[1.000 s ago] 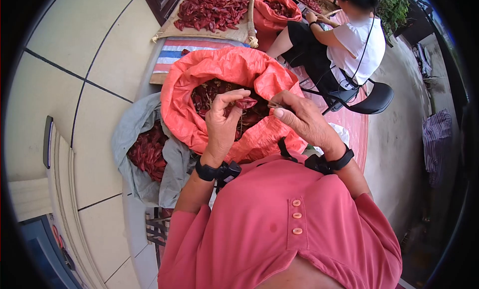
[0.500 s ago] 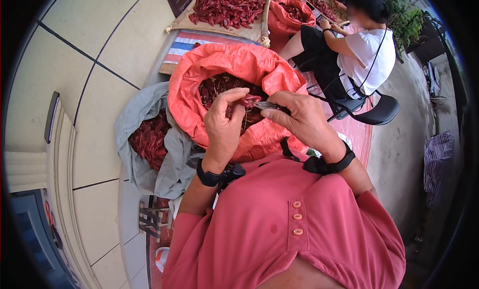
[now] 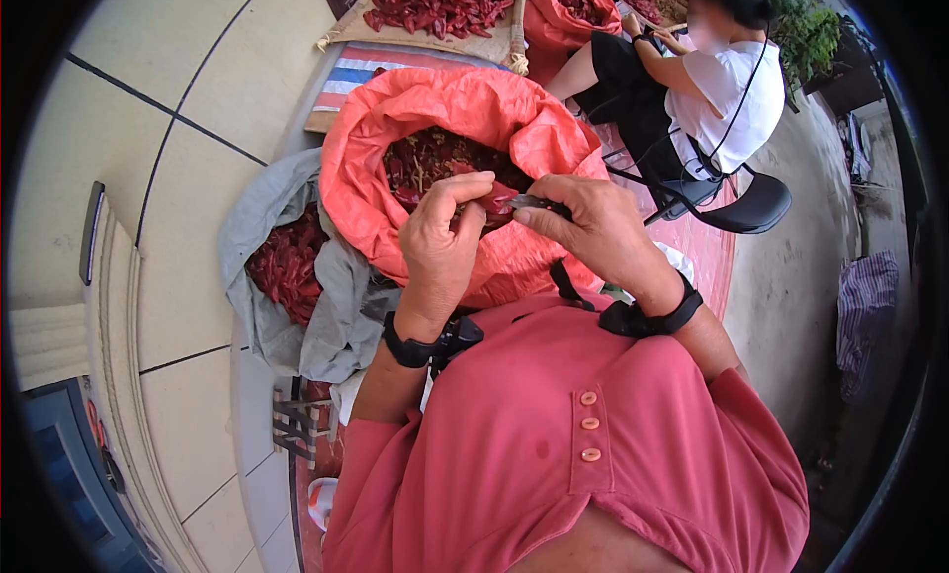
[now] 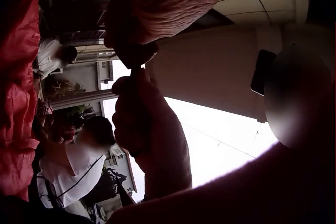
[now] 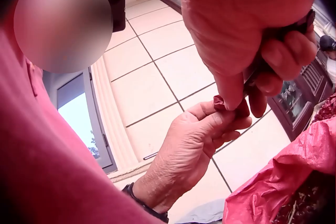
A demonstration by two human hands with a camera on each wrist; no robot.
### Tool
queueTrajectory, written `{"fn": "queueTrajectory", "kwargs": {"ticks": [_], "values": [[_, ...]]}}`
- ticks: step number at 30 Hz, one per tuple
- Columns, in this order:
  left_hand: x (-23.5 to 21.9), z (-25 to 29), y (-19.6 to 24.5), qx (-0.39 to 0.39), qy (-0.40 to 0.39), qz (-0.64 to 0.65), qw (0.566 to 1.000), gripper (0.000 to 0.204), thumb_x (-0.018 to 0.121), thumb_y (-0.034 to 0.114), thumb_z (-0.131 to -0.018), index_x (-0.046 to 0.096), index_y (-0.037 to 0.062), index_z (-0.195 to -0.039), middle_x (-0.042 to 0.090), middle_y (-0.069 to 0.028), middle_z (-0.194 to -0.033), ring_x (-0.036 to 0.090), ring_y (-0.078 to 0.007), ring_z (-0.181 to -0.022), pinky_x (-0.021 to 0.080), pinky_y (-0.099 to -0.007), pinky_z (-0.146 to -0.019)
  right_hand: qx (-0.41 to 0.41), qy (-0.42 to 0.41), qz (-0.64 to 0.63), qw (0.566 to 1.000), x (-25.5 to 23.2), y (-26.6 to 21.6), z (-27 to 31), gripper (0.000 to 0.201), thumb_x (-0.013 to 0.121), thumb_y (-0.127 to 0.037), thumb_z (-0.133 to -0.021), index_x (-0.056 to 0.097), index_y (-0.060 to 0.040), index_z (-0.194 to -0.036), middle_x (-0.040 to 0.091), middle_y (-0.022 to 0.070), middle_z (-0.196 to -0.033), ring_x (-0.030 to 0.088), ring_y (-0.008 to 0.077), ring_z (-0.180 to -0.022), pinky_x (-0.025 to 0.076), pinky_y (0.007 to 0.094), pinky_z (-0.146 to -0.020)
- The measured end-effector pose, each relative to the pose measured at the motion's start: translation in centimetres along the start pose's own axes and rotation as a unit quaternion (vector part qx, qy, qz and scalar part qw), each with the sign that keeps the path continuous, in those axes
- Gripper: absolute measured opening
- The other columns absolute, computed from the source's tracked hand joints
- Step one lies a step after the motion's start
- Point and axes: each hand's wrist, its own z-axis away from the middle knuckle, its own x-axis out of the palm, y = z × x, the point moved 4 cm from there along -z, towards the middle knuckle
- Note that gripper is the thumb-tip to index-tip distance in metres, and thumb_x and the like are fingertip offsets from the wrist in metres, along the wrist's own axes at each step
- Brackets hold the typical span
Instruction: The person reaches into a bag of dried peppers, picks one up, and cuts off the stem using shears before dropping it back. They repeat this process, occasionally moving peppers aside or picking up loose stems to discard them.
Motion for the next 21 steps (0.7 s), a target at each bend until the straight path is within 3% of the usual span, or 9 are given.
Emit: {"fn": "queueTrajectory", "kwargs": {"ticks": [3,6,9,12,15,18,20,21], "values": [[0.6,0.3,0.1,0.009,-0.027,-0.034,0.999,0.016,0.062,-0.007,-0.083,0.065,0.0018,-0.096,0.070,-0.0069,-0.097,0.066,-0.0155,-0.090,0.053,-0.0267,-0.079,-0.022,0.017,0.025,0.999,0.5,0.4,0.1,0.031,0.065,-0.040,-0.085,0.066,-0.0090,-0.090,0.063,0.0104,-0.071,0.063,0.0292,-0.067,0.045,0.0393,-0.056],[1.4,0.8,-1.0,-0.062,-0.040,0.027,0.997,0.019,0.060,-0.007,-0.081,0.063,0.0025,-0.097,0.069,-0.0110,-0.092,0.068,-0.0226,-0.082,0.053,-0.0311,-0.072,-0.029,0.031,0.064,0.997,0.6,0.7,0.3,0.029,0.066,-0.037,-0.084,0.066,-0.0081,-0.090,0.063,0.0096,-0.073,0.064,0.0281,-0.067,0.046,0.0375,-0.056],[2.1,1.7,-2.1,-0.120,-0.037,0.061,0.990,0.016,0.060,-0.005,-0.083,0.062,0.0017,-0.097,0.068,-0.0112,-0.089,0.067,-0.0205,-0.079,0.052,-0.0297,-0.071,-0.050,0.047,0.049,0.996,0.7,0.9,0.5,0.026,0.070,-0.030,-0.083,0.066,-0.0061,-0.092,0.064,0.0088,-0.077,0.064,0.0262,-0.067,0.048,0.0338,-0.058],[2.4,1.7,-2.2,-0.154,-0.081,0.090,0.981,0.011,0.060,0.000,-0.091,0.061,-0.0002,-0.101,0.067,-0.0027,-0.089,0.060,-0.0064,-0.080,0.050,-0.0219,-0.072,-0.053,0.055,0.015,0.997,1.1,1.4,0.8,0.024,0.072,-0.027,-0.082,0.066,-0.0054,-0.092,0.063,0.0093,-0.077,0.064,0.0238,-0.066,0.048,0.0321,-0.058],[2.9,2.3,-2.4,-0.161,-0.084,0.140,0.973,0.011,0.060,0.002,-0.091,0.059,-0.0008,-0.102,0.066,-0.0024,-0.090,0.059,-0.0062,-0.080,0.049,-0.0209,-0.070,-0.030,0.055,-0.049,0.997,1.7,2.2,0.9,0.024,0.072,-0.027,-0.082,0.066,-0.0056,-0.092,0.064,0.0093,-0.076,0.064,0.0232,-0.066,0.047,0.0323,-0.057],[2.9,2.6,-2.7,-0.160,-0.070,0.143,0.974,0.014,0.061,0.000,-0.087,0.060,0.0000,-0.101,0.064,-0.0112,-0.089,0.065,-0.0206,-0.080,0.051,-0.0295,-0.071,-0.028,0.073,-0.087,0.993,2.0,2.3,0.8,0.026,0.070,-0.031,-0.083,0.066,-0.0066,-0.092,0.064,0.0095,-0.077,0.064,0.0260,-0.068,0.047,0.0346,-0.057],[2.4,2.1,-1.2,-0.071,-0.055,0.080,0.993,0.014,0.059,0.002,-0.089,0.061,0.0001,-0.103,0.063,-0.0113,-0.092,0.063,-0.0222,-0.084,0.050,-0.0304,-0.073,-0.049,0.112,-0.052,0.991,1.9,2.0,0.9,0.025,0.071,-0.028,-0.083,0.066,-0.0057,-0.092,0.065,0.0099,-0.078,0.064,0.0261,-0.069,0.048,0.0338,-0.058],[2.1,1.8,-0.5,-0.025,-0.048,0.049,0.997,0.014,0.058,0.003,-0.090,0.061,0.0001,-0.104,0.062,-0.0114,-0.094,0.062,-0.0230,-0.085,0.050,-0.0308,-0.074,-0.026,0.080,-0.053,0.995,1.8,1.9,0.8,0.025,0.071,-0.028,-0.083,0.066,-0.0054,-0.092,0.064,0.0093,-0.078,0.064,0.0239,-0.068,0.047,0.0328,-0.058]]}}
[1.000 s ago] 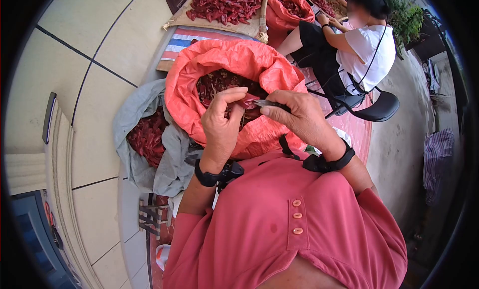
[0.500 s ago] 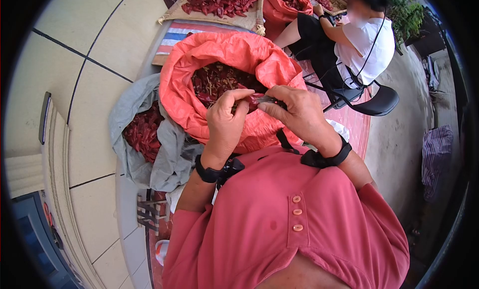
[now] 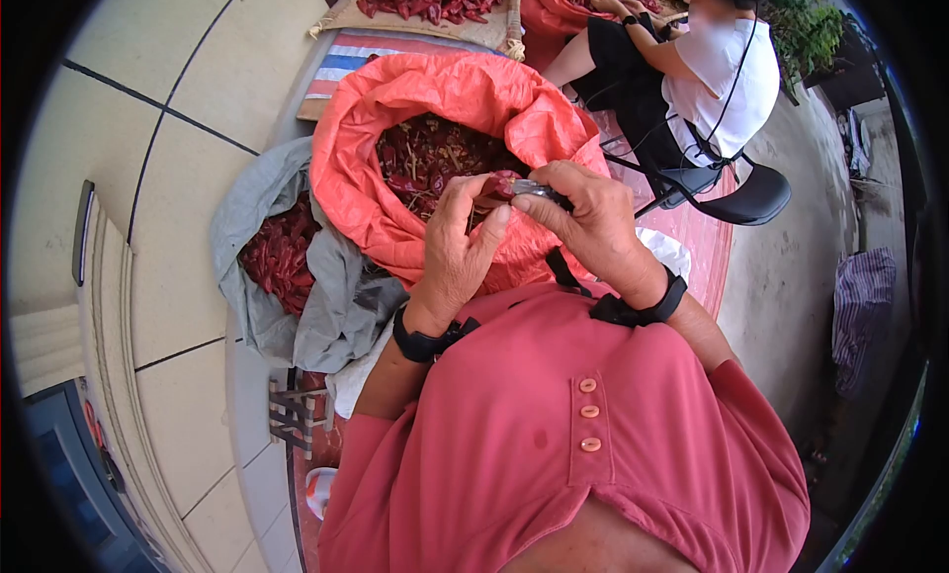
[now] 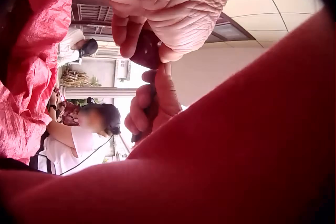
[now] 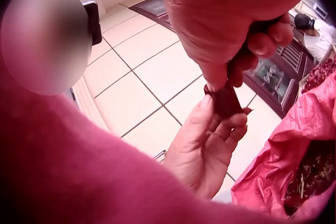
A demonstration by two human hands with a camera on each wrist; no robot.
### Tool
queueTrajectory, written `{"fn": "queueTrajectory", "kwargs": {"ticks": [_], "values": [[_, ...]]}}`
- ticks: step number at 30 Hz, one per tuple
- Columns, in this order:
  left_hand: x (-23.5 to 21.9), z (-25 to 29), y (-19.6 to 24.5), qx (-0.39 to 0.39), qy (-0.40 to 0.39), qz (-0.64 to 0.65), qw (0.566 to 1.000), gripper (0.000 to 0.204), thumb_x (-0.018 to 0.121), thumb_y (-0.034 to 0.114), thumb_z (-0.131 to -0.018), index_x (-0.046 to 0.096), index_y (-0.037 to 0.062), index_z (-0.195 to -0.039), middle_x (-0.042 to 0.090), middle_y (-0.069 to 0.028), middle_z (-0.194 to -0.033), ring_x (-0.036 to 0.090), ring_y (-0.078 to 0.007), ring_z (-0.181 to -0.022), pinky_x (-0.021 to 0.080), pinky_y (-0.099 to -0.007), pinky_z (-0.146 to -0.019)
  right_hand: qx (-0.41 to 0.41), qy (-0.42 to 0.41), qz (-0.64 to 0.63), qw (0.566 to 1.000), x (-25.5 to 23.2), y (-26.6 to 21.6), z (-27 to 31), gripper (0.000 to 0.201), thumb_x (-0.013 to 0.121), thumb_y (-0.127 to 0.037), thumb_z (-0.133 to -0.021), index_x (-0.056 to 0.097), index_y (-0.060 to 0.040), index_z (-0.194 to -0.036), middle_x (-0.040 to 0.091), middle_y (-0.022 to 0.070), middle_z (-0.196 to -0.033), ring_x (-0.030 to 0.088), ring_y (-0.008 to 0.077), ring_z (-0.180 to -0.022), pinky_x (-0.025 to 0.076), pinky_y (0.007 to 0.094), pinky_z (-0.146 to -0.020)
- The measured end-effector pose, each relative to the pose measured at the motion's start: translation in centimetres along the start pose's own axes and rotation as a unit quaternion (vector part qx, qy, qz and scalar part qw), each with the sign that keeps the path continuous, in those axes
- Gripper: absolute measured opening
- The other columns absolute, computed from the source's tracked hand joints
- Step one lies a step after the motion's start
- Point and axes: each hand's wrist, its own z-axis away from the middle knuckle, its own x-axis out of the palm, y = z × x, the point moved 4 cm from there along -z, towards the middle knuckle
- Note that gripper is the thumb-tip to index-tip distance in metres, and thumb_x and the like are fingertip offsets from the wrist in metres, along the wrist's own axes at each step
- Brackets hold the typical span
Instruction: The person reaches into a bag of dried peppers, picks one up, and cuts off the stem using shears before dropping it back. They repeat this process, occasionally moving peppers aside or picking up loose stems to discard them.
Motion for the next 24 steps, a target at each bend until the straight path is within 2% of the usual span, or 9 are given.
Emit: {"fn": "queueTrajectory", "kwargs": {"ticks": [2,4,8,11,14,17,20,23,24], "values": [[-0.4,0.5,-0.8,0.018,0.017,-0.010,1.000,0.016,0.057,0.004,-0.091,0.062,0.0003,-0.106,0.061,-0.0112,-0.096,0.061,-0.0242,-0.087,0.049,-0.0314,-0.076,0.050,-0.061,0.002,0.997,-0.4,-0.3,-0.3,0.024,0.070,-0.027,-0.084,0.066,-0.0048,-0.093,0.064,0.0079,-0.077,0.063,0.0196,-0.068,0.047,0.0308,-0.059],[-0.6,0.4,-1.0,0.048,0.027,-0.016,0.998,0.017,0.058,0.003,-0.090,0.063,0.0009,-0.107,0.060,-0.0104,-0.095,0.059,-0.0236,-0.086,0.049,-0.0312,-0.077,0.075,-0.095,-0.134,0.984,0.4,0.7,-0.2,0.025,0.069,-0.027,-0.086,0.065,-0.0035,-0.093,0.062,0.0052,-0.075,0.059,0.0137,-0.068,0.045,0.0285,-0.060],[-0.5,0.9,-1.7,0.075,0.033,-0.018,0.996,0.020,0.059,-0.001,-0.088,0.063,0.0016,-0.108,0.060,-0.0099,-0.094,0.059,-0.0237,-0.084,0.049,-0.0315,-0.075,0.211,-0.208,-0.322,0.899,1.5,2.1,0.1,0.027,0.068,-0.027,-0.088,0.065,-0.0005,-0.093,0.058,0.0006,-0.073,0.050,0.0064,-0.069,0.042,0.0251,-0.061],[-0.4,1.1,-1.9,0.096,0.041,-0.042,0.994,0.019,0.060,-0.001,-0.087,0.062,0.0015,-0.106,0.059,-0.0101,-0.093,0.059,-0.0245,-0.083,0.049,-0.0320,-0.074,0.219,-0.177,-0.338,0.898,1.9,2.1,0.2,0.027,0.069,-0.026,-0.088,0.065,0.0013,-0.091,0.058,-0.0002,-0.074,0.049,0.0063,-0.068,0.041,0.0243,-0.061],[0.0,1.3,-2.7,0.068,0.034,-0.048,0.996,0.016,0.060,0.000,-0.088,0.061,0.0013,-0.103,0.058,-0.0111,-0.091,0.059,-0.0260,-0.082,0.049,-0.0327,-0.072,0.128,-0.075,-0.267,0.952,2.1,2.3,0.3,0.025,0.070,-0.024,-0.087,0.067,0.0005,-0.090,0.058,0.0004,-0.074,0.050,0.0066,-0.068,0.041,0.0241,-0.061],[-0.1,1.0,-2.6,0.037,0.015,-0.042,0.998,0.014,0.059,0.002,-0.089,0.061,0.0010,-0.102,0.058,-0.0120,-0.090,0.059,-0.0271,-0.081,0.049,-0.0333,-0.071,0.087,-0.005,-0.079,0.993,1.0,0.9,0.5,0.021,0.071,-0.023,-0.086,0.068,-0.0024,-0.091,0.059,0.0009,-0.073,0.051,0.0058,-0.067,0.042,0.0242,-0.060],[-0.6,1.3,-2.7,0.011,-0.006,-0.032,0.999,0.014,0.059,0.003,-0.089,0.061,0.0011,-0.103,0.058,-0.0119,-0.089,0.059,-0.0275,-0.081,0.048,-0.0338,-0.071,0.107,-0.005,-0.208,0.972,2.4,2.4,0.7,0.021,0.073,-0.024,-0.083,0.068,-0.0054,-0.092,0.061,0.0030,-0.072,0.056,0.0087,-0.065,0.043,0.0262,-0.058],[-1.8,2.0,-4.0,0.006,-0.004,-0.080,0.997,0.016,0.059,0.003,-0.088,0.062,0.0022,-0.104,0.058,-0.0115,-0.089,0.059,-0.0275,-0.082,0.048,-0.0347,-0.072,0.145,0.002,-0.069,0.987,1.7,2.6,0.1,0.024,0.074,-0.027,-0.081,0.067,-0.0067,-0.093,0.061,0.0035,-0.070,0.057,0.0099,-0.063,0.043,0.0271,-0.056],[-2.8,2.5,-4.3,0.010,0.006,-0.116,0.993,0.017,0.058,0.004,-0.088,0.062,0.0028,-0.105,0.058,-0.0116,-0.090,0.059,-0.0278,-0.083,0.048,-0.0351,-0.073,0.130,0.037,0.038,0.990,0.5,2.5,-0.3,0.028,0.075,-0.030,-0.080,0.066,-0.0065,-0.093,0.059,0.0032,-0.066,0.054,0.0092,-0.060,0.042,0.0274,-0.055]]}}
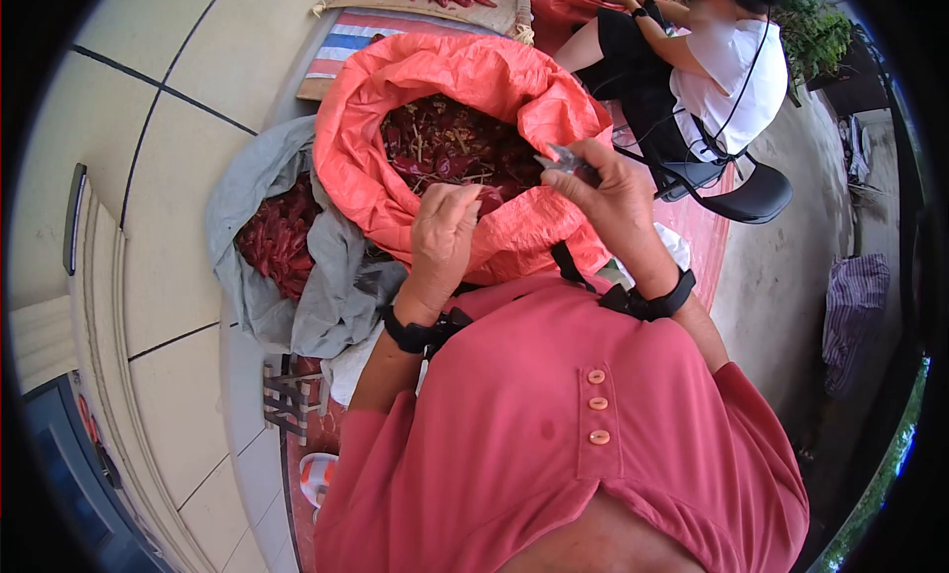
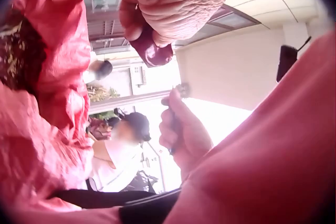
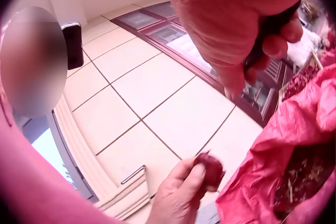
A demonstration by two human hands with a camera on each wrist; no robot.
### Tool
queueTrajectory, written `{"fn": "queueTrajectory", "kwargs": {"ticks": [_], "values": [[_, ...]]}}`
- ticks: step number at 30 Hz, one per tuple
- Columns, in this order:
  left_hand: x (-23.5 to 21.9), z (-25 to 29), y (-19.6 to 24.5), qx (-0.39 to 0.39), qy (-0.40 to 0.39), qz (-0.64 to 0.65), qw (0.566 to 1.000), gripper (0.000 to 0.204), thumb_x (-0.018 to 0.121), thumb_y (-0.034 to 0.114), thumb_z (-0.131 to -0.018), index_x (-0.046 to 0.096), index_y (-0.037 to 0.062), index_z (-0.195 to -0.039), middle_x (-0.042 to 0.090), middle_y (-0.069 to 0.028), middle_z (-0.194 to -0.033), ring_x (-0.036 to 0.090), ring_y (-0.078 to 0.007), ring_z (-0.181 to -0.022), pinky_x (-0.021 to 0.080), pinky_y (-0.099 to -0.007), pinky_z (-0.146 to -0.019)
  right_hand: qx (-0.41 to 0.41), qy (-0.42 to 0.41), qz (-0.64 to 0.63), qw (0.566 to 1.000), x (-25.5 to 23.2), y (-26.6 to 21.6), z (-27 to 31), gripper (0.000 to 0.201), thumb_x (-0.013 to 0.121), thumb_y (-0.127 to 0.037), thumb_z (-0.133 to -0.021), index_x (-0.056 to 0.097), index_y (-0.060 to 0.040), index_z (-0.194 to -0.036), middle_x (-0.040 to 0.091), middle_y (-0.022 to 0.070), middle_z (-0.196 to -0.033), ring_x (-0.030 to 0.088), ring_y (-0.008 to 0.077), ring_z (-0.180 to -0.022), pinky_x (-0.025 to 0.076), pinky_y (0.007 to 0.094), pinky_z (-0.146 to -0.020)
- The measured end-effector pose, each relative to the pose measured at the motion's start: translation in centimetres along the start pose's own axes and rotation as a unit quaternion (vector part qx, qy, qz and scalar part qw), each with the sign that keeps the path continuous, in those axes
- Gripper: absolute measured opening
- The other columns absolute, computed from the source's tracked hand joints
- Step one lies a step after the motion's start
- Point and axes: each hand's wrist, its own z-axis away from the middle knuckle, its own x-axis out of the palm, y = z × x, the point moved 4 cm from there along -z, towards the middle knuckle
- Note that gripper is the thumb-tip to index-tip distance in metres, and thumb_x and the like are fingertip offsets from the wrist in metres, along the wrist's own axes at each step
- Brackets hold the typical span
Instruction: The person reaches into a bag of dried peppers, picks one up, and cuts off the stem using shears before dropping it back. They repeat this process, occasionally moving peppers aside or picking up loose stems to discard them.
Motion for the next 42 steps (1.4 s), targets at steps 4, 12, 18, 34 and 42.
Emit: {"fn": "queueTrajectory", "kwargs": {"ticks": [4,12,18,34,42], "values": [[-6.9,2.0,-4.3,-0.089,0.078,-0.175,0.977,0.021,0.057,0.005,-0.088,0.064,0.0051,-0.108,0.059,-0.0126,-0.093,0.057,-0.0303,-0.090,0.046,-0.0386,-0.081,0.042,-0.048,-0.121,0.991,0.0,2.2,-0.1,0.031,0.073,-0.033,-0.082,0.063,-0.0052,-0.092,0.051,0.0014,-0.064,0.045,0.0075,-0.060,0.040,0.0263,-0.055],[-16.2,3.6,-15.4,-0.116,0.141,-0.378,0.907,0.027,0.056,0.008,-0.088,0.060,0.0048,-0.115,0.057,-0.0150,-0.110,0.055,-0.0320,-0.099,0.045,-0.0409,-0.087,0.059,-0.074,-0.146,0.985,2.4,2.7,0.7,0.028,0.072,-0.028,-0.085,0.062,-0.0028,-0.092,0.051,0.0000,-0.067,0.045,0.0068,-0.062,0.039,0.0254,-0.056],[-2.3,1.3,-19.4,-0.263,-0.056,0.012,0.963,0.029,0.052,0.009,-0.090,0.057,-0.0028,-0.116,0.061,-0.0197,-0.118,0.067,-0.0259,-0.087,0.052,-0.0353,-0.073,0.085,-0.119,-0.143,0.979,4.1,2.6,1.5,0.029,0.071,-0.029,-0.086,0.062,-0.0026,-0.093,0.054,0.0017,-0.070,0.046,0.0080,-0.064,0.040,0.0264,-0.057],[8.0,1.3,-23.8,-0.271,0.119,0.114,0.949,0.026,0.056,0.000,-0.088,0.054,-0.0006,-0.114,0.049,-0.0133,-0.120,0.062,-0.0180,-0.081,0.053,-0.0286,-0.071,0.207,-0.033,-0.243,0.947,3.4,4.7,3.9,0.026,0.072,-0.020,-0.085,0.060,-0.0019,-0.099,0.049,-0.0043,-0.075,0.043,0.0052,-0.071,0.039,0.0219,-0.063],[5.2,-1.5,-10.0,-0.151,-0.056,0.140,0.977,0.017,0.064,-0.001,-0.087,0.048,0.0022,-0.092,0.060,-0.0087,-0.104,0.062,-0.0109,-0.073,0.052,-0.0253,-0.067,0.143,0.006,-0.274,0.951,7.6,3.3,0.2,0.024,0.073,-0.010,-0.081,0.062,-0.0036,-0.102,0.039,-0.0066,-0.069,0.037,0.0038,-0.062,0.033,0.0207,-0.054]]}}
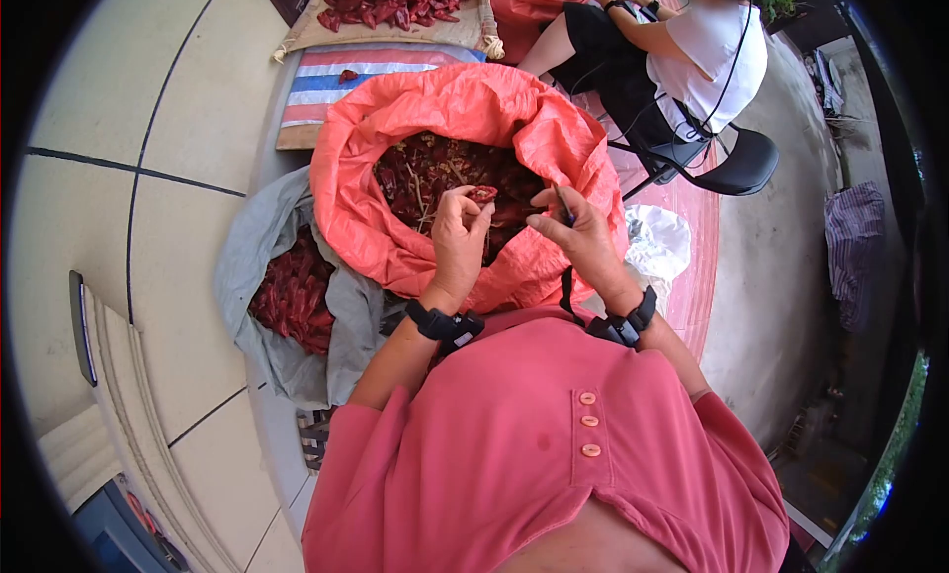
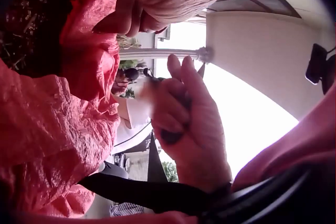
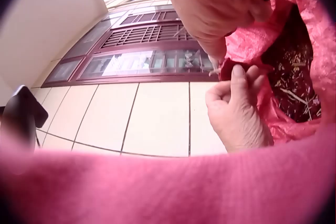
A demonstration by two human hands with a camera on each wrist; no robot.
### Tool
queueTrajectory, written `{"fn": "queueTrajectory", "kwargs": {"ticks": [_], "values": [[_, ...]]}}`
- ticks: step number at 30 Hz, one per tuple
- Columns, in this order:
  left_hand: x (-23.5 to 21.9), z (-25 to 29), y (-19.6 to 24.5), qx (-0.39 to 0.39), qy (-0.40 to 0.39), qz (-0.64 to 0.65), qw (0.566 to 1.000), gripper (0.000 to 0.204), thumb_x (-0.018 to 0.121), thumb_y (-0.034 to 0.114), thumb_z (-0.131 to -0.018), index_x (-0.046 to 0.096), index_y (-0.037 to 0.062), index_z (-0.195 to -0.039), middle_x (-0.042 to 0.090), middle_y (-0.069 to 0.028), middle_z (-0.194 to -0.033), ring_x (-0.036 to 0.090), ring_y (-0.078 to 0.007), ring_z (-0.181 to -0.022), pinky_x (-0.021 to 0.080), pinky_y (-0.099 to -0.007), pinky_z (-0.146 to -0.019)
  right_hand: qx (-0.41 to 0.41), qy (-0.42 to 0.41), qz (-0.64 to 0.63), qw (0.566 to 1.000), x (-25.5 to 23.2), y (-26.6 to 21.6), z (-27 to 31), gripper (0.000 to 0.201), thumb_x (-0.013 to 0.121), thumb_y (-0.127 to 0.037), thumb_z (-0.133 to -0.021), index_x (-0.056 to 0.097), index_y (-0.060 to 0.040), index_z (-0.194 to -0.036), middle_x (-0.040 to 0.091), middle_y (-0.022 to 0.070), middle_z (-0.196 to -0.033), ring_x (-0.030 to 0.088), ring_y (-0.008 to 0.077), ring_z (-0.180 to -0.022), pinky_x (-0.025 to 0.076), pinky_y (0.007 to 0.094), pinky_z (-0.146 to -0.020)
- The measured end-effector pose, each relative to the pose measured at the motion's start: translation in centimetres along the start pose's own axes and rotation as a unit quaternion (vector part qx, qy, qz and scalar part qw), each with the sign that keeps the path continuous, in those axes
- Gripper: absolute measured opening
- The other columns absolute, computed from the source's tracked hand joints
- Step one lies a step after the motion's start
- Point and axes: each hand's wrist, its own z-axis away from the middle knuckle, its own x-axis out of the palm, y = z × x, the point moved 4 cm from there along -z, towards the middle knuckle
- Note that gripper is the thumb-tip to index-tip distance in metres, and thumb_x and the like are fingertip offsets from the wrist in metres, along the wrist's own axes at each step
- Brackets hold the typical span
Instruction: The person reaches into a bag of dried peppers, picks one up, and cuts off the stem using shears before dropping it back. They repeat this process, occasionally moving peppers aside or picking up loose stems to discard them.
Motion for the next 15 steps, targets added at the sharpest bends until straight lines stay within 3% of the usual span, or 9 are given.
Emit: {"fn": "queueTrajectory", "kwargs": {"ticks": [2,5,9,12,13,15], "values": [[-0.3,0.0,3.4,0.078,-0.002,-0.052,0.996,0.020,0.066,-0.002,-0.083,0.048,0.0036,-0.089,0.061,-0.0095,-0.100,0.062,-0.0162,-0.074,0.050,-0.0298,-0.065,-0.040,-0.016,-0.024,0.999,1.6,-0.8,-0.8,0.021,0.071,-0.008,-0.082,0.063,-0.0028,-0.101,0.042,-0.0051,-0.070,0.040,0.0040,-0.064,0.036,0.0205,-0.057],[-0.4,0.3,6.2,0.170,0.001,-0.095,0.981,0.024,0.067,-0.004,-0.077,0.045,0.0037,-0.086,0.059,-0.0135,-0.100,0.060,-0.0323,-0.085,0.050,-0.0371,-0.072,-0.080,-0.022,-0.035,0.996,2.7,-1.2,-1.2,0.019,0.070,-0.006,-0.082,0.064,-0.0021,-0.100,0.051,-0.0009,-0.074,0.049,0.0061,-0.070,0.042,0.0209,-0.063],[-0.4,0.8,7.1,0.221,0.028,-0.146,0.964,0.026,0.066,-0.005,-0.076,0.044,0.0037,-0.089,0.058,-0.0136,-0.095,0.059,-0.0322,-0.083,0.049,-0.0375,-0.070,-0.122,-0.031,-0.019,0.992,2.4,-0.9,-1.0,0.018,0.069,-0.005,-0.082,0.066,-0.0040,-0.100,0.060,0.0052,-0.086,0.059,0.0129,-0.080,0.048,0.0255,-0.072],[0.3,1.7,8.0,0.178,0.019,-0.137,0.974,0.028,0.067,-0.004,-0.076,0.045,0.0026,-0.092,0.057,-0.0135,-0.092,0.058,-0.0320,-0.079,0.049,-0.0375,-0.067,-0.143,-0.009,0.013,0.990,1.5,-2.3,-0.5,0.017,0.069,-0.005,-0.082,0.066,-0.0049,-0.098,0.061,0.0067,-0.091,0.061,0.0174,-0.082,0.050,0.0289,-0.072],[0.5,1.8,8.0,0.113,0.014,-0.105,0.988,0.030,0.067,-0.003,-0.075,0.045,0.0022,-0.094,0.056,-0.0135,-0.092,0.057,-0.0321,-0.079,0.048,-0.0378,-0.067,-0.151,0.006,0.032,0.988,1.2,-2.9,-0.3,0.016,0.068,-0.005,-0.082,0.066,-0.0049,-0.098,0.061,0.0068,-0.092,0.062,0.0187,-0.082,0.051,0.0300,-0.071],[0.9,2.0,7.9,-0.018,0.004,-0.037,0.999,0.034,0.068,-0.002,-0.074,0.046,0.0014,-0.099,0.056,-0.0134,-0.092,0.056,-0.0324,-0.080,0.047,-0.0384,-0.068,-0.280,0.004,0.108,0.954,1.1,-4.0,-0.1,0.018,0.068,-0.004,-0.079,0.064,-0.0055,-0.096,0.061,0.0071,-0.095,0.063,0.0218,-0.081,0.052,0.0309,-0.068]]}}
